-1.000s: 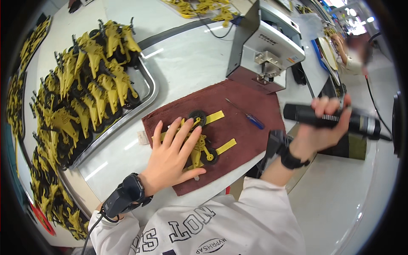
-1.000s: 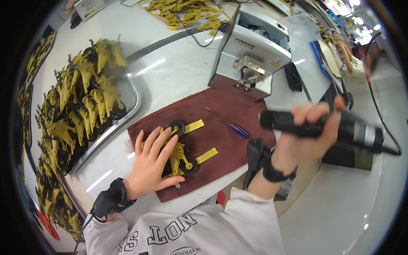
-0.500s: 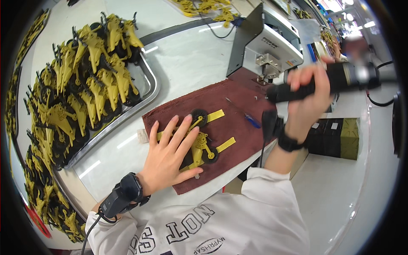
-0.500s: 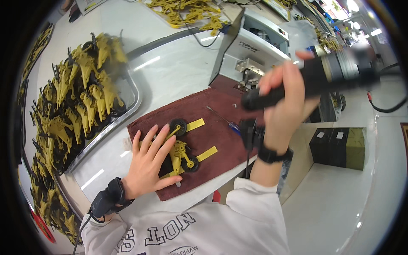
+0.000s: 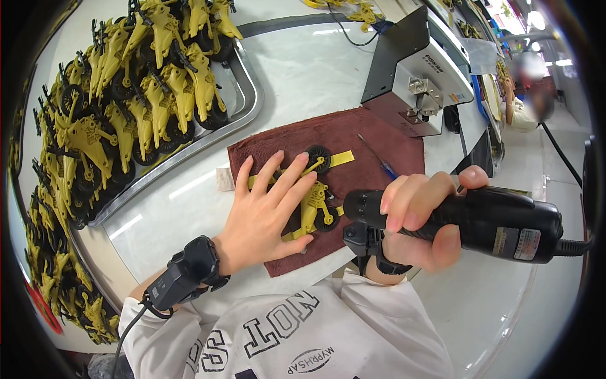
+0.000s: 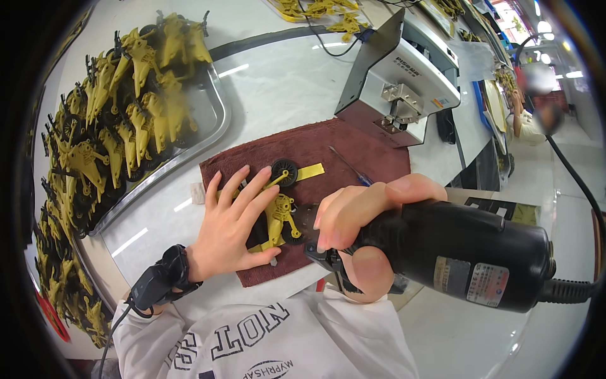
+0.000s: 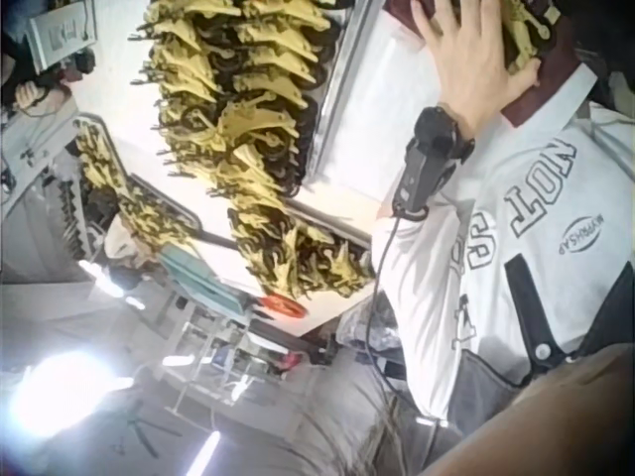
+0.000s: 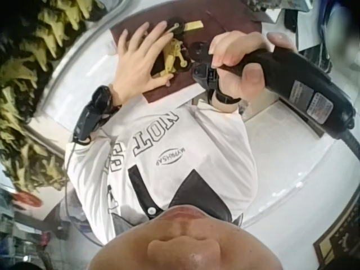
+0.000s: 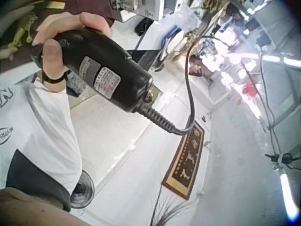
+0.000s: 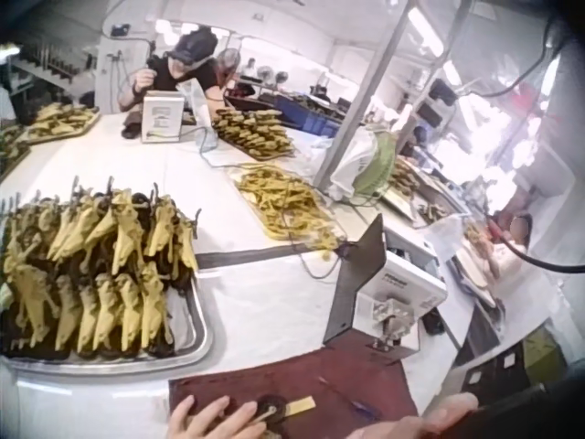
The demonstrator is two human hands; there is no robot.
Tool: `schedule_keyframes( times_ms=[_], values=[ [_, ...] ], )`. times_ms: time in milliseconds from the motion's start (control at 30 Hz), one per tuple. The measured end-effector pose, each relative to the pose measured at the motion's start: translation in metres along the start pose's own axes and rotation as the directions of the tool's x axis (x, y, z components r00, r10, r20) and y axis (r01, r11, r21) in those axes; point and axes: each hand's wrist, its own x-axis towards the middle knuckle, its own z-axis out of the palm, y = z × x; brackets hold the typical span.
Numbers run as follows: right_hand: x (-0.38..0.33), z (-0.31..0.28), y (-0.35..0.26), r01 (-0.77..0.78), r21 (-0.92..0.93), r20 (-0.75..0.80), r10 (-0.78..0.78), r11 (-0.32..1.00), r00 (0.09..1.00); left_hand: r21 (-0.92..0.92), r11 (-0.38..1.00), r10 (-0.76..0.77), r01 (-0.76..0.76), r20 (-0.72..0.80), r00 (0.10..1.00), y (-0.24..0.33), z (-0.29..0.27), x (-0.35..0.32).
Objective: Assembling plastic toy horses by attaching components with an electric screwdriver and placing the finished parts into a storage bin.
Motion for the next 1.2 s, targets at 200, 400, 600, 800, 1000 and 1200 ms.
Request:
schedule_keyframes(
  times_ms=[200,400,600,800,1000,1200],
  values=[
    [-0.003,-0.002,-0.001,-0.134,0.146,-0.065,0.144,0.98,0.987,-0.004,1.0,0.007,-0.007,0.004,1.0,-0.003,0.0,-0.001],
    [-0.004,-0.001,-0.01,-0.122,0.286,-0.036,0.137,0.95,0.99,-0.122,0.987,0.077,-0.103,-0.203,0.976,-0.008,-0.002,-0.004],
    [-0.007,0.001,-0.012,-0.146,0.338,0.037,0.142,0.93,0.989,-0.135,0.978,0.113,-0.161,-0.308,0.945,-0.007,0.003,-0.004],
    [-0.001,0.006,-0.006,-0.075,0.31,0.113,0.041,0.948,0.993,-0.16,0.972,0.104,-0.171,-0.359,0.927,-0.007,0.002,-0.006],
    [-0.001,0.007,-0.008,-0.074,0.309,0.088,0.049,0.948,0.995,-0.16,0.971,0.108,-0.177,-0.366,0.924,-0.007,0.002,-0.006],
    [-0.002,0.007,-0.007,-0.067,0.296,0.071,0.048,0.953,0.996,-0.177,0.967,0.11,-0.182,-0.355,0.928,-0.006,0.001,-0.005]
  ],
)
